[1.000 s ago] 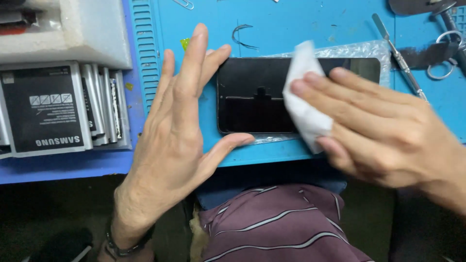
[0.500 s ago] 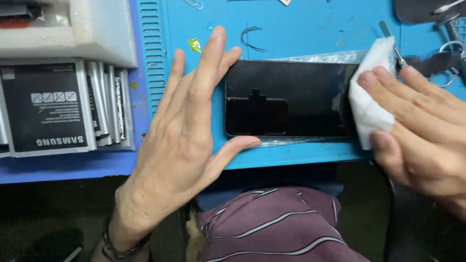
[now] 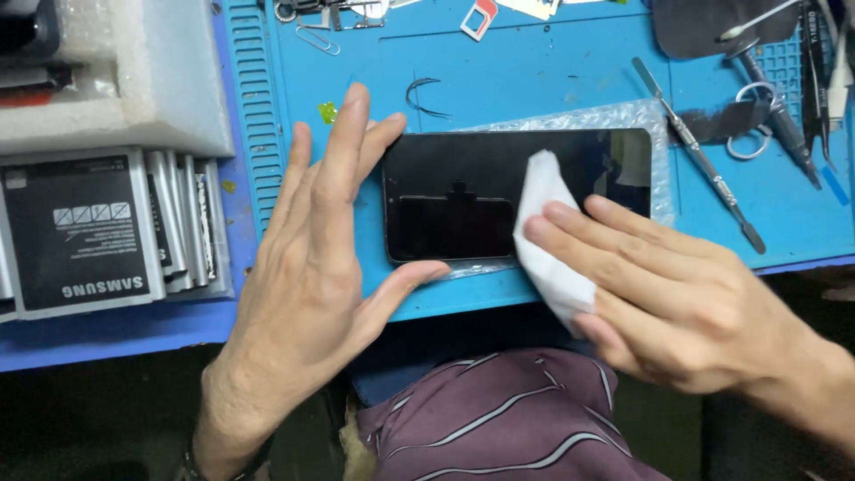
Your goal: Cleaning and polishing a smartphone screen using a cloth and liquid solution on a repair bench.
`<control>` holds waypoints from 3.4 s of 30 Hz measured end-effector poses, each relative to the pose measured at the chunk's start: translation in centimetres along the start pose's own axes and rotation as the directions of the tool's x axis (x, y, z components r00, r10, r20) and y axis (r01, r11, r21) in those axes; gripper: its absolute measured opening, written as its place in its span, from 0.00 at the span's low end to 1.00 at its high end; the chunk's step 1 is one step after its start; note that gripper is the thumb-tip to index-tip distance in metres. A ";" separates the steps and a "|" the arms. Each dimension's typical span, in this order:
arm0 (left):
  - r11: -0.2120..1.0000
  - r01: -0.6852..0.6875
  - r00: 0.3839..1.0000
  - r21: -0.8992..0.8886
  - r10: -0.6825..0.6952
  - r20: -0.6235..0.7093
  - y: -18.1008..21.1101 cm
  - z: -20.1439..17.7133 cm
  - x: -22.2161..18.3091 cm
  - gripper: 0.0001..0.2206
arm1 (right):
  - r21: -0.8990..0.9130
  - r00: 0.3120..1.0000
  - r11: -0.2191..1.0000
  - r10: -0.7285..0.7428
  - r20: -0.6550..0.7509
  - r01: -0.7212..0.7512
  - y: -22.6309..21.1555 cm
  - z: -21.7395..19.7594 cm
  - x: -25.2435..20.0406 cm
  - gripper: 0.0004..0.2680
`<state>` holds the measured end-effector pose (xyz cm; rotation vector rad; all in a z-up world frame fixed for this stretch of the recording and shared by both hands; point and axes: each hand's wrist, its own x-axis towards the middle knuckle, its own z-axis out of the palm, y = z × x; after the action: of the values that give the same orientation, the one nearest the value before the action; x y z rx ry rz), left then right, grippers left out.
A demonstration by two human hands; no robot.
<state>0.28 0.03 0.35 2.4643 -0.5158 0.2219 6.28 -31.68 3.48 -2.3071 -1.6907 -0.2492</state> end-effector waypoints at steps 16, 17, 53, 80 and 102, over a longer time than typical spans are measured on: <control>0.999 0.008 1.000 -0.053 -0.009 -0.023 0.3 -0.2 0.2 0.55 | 0.067 0.996 0.994 0.088 0.001 -0.088 1.1 -0.3 -3.0 0.18; 0.998 0.011 1.000 -0.056 -0.012 -0.026 0.1 0.0 0.2 0.55 | 0.067 0.996 0.994 0.085 0.005 -0.085 1.7 -0.6 -3.9 0.18; 0.994 0.004 0.999 -0.107 -0.008 -0.039 0.6 -0.4 0.6 0.50 | -0.265 0.987 0.951 0.154 -0.046 -0.160 2.6 -1.5 -1.1 0.15; 0.996 -0.014 0.999 -0.085 0.010 -0.041 0.1 0.0 -0.1 0.53 | -0.394 0.953 0.872 0.302 -0.038 -0.292 -0.8 0.3 2.8 0.14; 0.993 -0.010 0.998 -0.121 0.003 -0.059 0.4 -0.2 0.3 0.53 | -0.172 0.989 0.973 0.150 -0.020 -0.151 0.6 0.0 -1.3 0.13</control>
<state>0.37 -0.24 0.78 2.3311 -0.4976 0.2570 6.44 -33.07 3.05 -2.5422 -1.5361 -0.3859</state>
